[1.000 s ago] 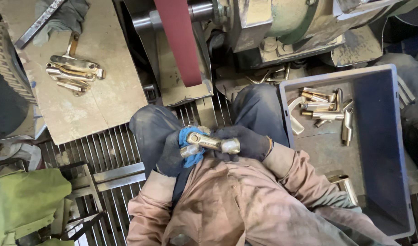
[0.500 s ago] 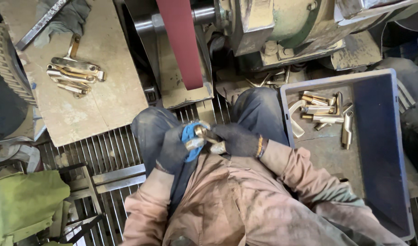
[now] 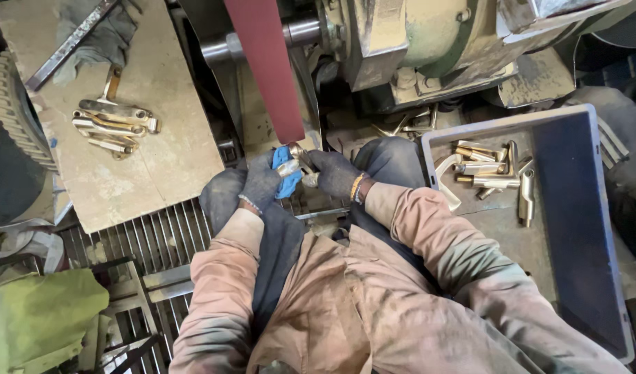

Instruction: The person holds metal faucet parts against a rotating abrasive belt to polish their surfaces and then places them into a blue bin.

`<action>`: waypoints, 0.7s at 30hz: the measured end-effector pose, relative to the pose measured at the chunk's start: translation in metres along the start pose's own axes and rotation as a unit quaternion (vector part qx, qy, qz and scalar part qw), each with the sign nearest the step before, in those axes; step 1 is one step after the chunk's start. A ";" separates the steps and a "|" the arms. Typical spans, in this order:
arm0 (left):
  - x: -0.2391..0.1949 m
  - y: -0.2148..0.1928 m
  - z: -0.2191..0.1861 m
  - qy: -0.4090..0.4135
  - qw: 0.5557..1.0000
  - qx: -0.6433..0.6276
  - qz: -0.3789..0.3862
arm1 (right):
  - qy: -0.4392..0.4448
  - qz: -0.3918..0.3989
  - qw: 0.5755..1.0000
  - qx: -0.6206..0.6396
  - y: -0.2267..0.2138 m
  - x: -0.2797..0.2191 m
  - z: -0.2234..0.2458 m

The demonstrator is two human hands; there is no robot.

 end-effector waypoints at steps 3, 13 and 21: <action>0.000 0.000 0.001 -0.004 1.000 -0.006 -0.008 | 0.017 0.005 1.000 0.006 0.002 0.001 -0.003; 0.004 0.002 0.001 -0.009 1.000 -0.002 0.011 | 0.034 0.111 0.984 0.134 0.028 -0.010 -0.005; 0.012 0.000 0.024 -0.090 0.994 -0.048 -0.033 | 0.032 0.232 0.905 0.355 0.043 -0.006 -0.010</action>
Point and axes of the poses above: each hand's wrist, its own x-axis towards the middle knuckle, its own y-axis out of the palm, z = x × y, the point moved 7 cm from there along x, towards the middle knuckle, and after that the axes turned 6 degrees about y, right-handed, at the moved point
